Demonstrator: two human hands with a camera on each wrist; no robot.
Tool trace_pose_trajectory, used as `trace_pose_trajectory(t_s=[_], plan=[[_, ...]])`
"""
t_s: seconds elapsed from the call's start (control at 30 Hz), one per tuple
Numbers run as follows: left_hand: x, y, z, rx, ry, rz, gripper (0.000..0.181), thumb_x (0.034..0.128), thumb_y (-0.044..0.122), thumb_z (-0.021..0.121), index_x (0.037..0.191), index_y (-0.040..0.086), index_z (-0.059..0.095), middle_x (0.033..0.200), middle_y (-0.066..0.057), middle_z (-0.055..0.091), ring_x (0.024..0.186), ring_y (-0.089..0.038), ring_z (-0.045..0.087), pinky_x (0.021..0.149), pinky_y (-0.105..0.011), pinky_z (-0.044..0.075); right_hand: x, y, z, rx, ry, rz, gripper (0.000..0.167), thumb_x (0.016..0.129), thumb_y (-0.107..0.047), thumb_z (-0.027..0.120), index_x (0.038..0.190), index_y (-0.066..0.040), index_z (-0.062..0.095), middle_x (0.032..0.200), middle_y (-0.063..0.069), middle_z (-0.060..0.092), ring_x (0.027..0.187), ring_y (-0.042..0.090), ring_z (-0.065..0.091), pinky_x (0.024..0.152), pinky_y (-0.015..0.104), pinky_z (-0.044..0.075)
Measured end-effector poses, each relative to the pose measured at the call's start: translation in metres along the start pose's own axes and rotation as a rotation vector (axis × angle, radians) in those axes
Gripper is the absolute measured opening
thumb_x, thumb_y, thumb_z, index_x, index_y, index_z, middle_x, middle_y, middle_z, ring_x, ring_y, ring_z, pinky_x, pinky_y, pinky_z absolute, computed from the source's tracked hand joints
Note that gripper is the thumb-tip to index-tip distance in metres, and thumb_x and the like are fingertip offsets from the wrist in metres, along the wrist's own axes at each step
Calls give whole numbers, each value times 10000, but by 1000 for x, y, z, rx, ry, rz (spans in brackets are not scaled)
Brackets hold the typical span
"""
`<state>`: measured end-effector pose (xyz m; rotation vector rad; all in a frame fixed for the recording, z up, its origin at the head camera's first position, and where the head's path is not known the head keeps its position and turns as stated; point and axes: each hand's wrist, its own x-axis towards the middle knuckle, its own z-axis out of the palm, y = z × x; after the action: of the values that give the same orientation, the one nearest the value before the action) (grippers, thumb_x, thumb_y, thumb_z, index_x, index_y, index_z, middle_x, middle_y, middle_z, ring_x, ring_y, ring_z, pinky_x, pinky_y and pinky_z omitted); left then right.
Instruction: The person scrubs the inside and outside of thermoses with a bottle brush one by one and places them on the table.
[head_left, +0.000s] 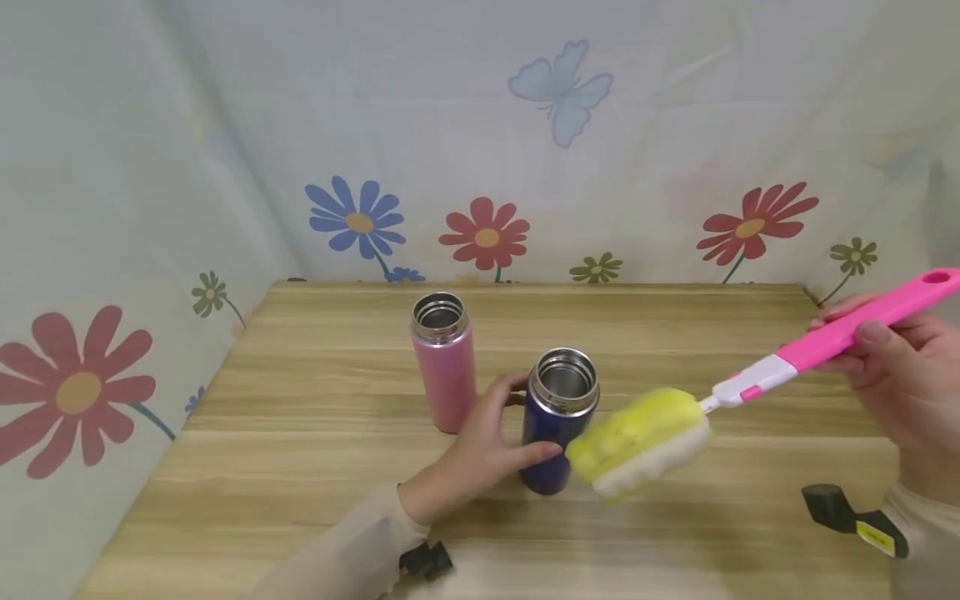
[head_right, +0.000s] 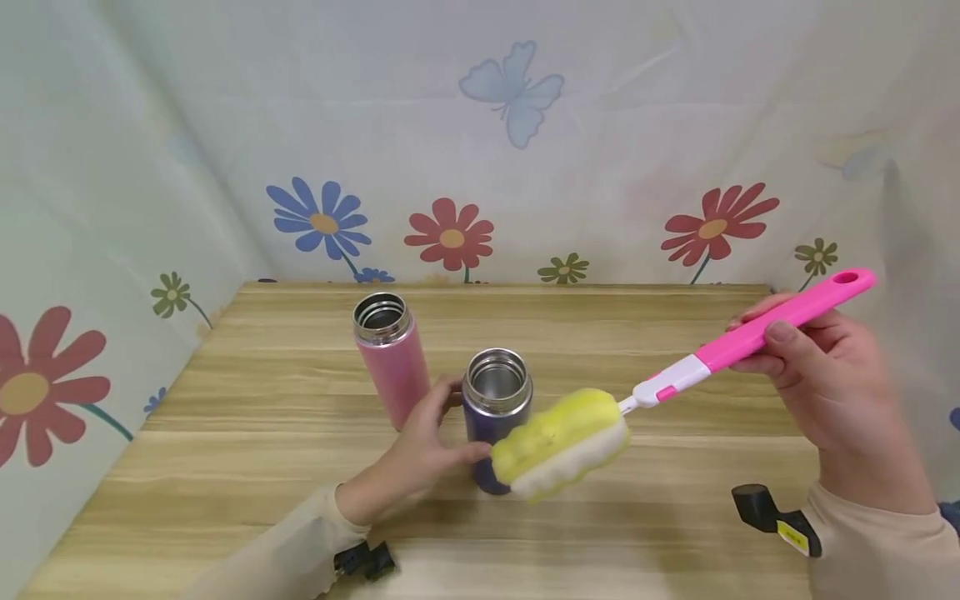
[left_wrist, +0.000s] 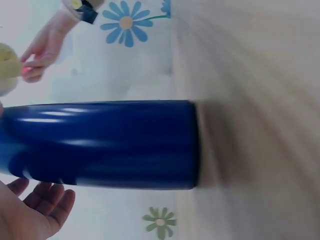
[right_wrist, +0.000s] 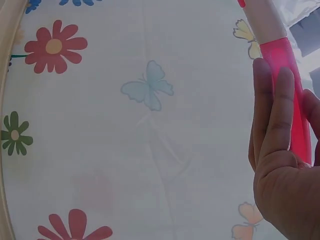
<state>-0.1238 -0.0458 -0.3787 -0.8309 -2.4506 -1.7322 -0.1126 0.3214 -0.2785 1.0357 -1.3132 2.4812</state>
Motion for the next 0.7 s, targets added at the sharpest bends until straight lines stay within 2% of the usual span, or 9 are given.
trace_pose_trajectory(t_s=[0.1, 0.23, 0.37, 0.47, 0.63, 0.7], plan=[[1, 4, -6, -23, 35, 80, 728, 785, 388, 775, 1357, 89, 440, 1343, -82, 549, 1167, -242, 555, 1004, -447, 461, -1, 5, -2, 14, -10, 27, 327, 981, 131, 254, 1170, 216, 507, 1084, 286, 659, 958, 326, 699, 796, 336, 569], [8, 11, -13, -27, 82, 238, 804, 820, 629, 617, 1324, 22, 462, 1304, -157, 568, 1160, -278, 563, 971, -427, 495, 0, 12, -3, 61, -71, 47, 322, 982, 129, 256, 1183, 230, 487, 1110, 302, 643, 981, 355, 686, 812, 374, 568], [17, 22, -19, -15, 90, 332, 787, 845, 627, 579, 1309, -1, 480, 1272, -181, 580, 1176, -273, 556, 957, -389, 510, 1, 19, -2, 100, -104, 72, 317, 984, 121, 263, 1202, 224, 470, 1131, 309, 635, 989, 358, 683, 814, 371, 572], [24, 31, -25, 2, 39, 345, 664, 874, 471, 653, 1320, 9, 487, 1293, -161, 575, 1204, -251, 540, 988, -374, 491, 1, 24, -1, 97, -95, 90, 313, 989, 104, 274, 1198, 210, 481, 1125, 301, 646, 961, 335, 696, 794, 342, 579], [33, 44, -32, 50, -86, 261, 580, 807, 152, 751, 1328, 62, 512, 1329, -73, 563, 1251, -175, 502, 1048, -332, 449, 2, 30, 0, 116, -92, 89, 308, 997, 78, 289, 1199, 202, 485, 1121, 297, 649, 928, 319, 703, 783, 330, 583], [35, 47, -34, 62, -120, 231, 566, 806, 143, 759, 1316, 75, 525, 1324, -51, 564, 1249, -156, 502, 1054, -327, 445, 3, 32, 0, 143, -88, 85, 308, 997, 77, 288, 1199, 205, 483, 1119, 300, 645, 938, 328, 699, 788, 337, 583]])
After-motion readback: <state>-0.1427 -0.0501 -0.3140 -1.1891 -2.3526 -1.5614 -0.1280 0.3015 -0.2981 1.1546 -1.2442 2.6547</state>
